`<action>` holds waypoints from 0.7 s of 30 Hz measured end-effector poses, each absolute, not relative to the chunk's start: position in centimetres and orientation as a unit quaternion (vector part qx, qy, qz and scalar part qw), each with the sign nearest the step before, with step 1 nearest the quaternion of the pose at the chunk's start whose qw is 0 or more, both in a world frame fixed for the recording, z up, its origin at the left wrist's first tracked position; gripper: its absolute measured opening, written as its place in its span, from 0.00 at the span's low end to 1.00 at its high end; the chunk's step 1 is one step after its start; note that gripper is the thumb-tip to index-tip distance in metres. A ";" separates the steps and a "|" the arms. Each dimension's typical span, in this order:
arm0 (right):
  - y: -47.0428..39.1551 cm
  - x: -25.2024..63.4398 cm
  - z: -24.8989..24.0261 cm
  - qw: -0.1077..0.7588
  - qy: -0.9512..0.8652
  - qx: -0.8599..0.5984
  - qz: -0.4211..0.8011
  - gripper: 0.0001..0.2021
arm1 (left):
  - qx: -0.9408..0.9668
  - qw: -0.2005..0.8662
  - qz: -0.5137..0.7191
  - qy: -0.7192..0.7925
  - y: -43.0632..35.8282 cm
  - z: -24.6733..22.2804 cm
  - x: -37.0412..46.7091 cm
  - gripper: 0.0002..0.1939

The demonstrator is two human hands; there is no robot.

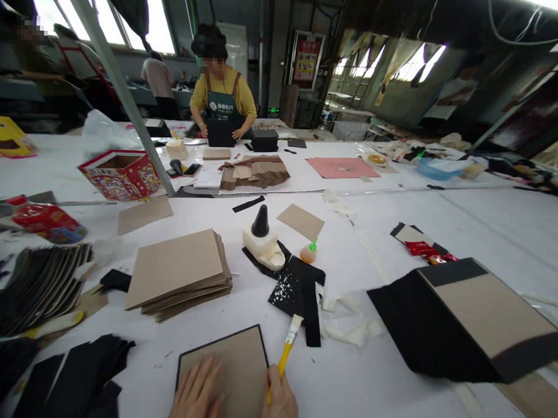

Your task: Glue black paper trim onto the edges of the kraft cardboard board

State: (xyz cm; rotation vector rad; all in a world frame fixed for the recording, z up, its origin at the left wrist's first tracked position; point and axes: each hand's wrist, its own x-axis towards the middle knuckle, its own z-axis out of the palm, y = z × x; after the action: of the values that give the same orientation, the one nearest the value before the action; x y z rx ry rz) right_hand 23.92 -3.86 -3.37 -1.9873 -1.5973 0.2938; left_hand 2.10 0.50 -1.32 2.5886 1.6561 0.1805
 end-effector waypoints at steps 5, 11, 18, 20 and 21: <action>-4.3 23.4 -4.7 0.294 -0.591 -0.749 0.050 0.19 | 0.857 -0.067 0.131 0.494 1.5 -3.2 5.1 0.32; -3.6 25.0 -2.8 0.279 -0.717 -0.638 -0.032 0.11 | 0.858 -0.075 0.119 0.494 1.4 -2.8 4.8 0.33; 1.1 23.7 0.0 0.219 -0.789 -0.574 0.035 0.18 | 0.861 -0.077 0.098 0.494 1.4 -2.2 4.8 0.36; 1.7 23.6 -0.6 0.193 -0.805 -0.560 0.029 0.17 | 0.860 -0.068 0.093 0.497 1.3 -2.1 4.7 0.38; 1.8 23.7 -1.1 0.186 -0.814 -0.550 0.019 0.17 | 0.860 -0.062 0.093 0.498 1.3 -2.1 4.7 0.39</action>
State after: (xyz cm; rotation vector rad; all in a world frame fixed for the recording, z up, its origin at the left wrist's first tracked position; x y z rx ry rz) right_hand 23.68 1.80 -1.08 -1.5496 -2.2915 0.0546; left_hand 4.66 1.30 -2.05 2.8138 1.6295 0.3039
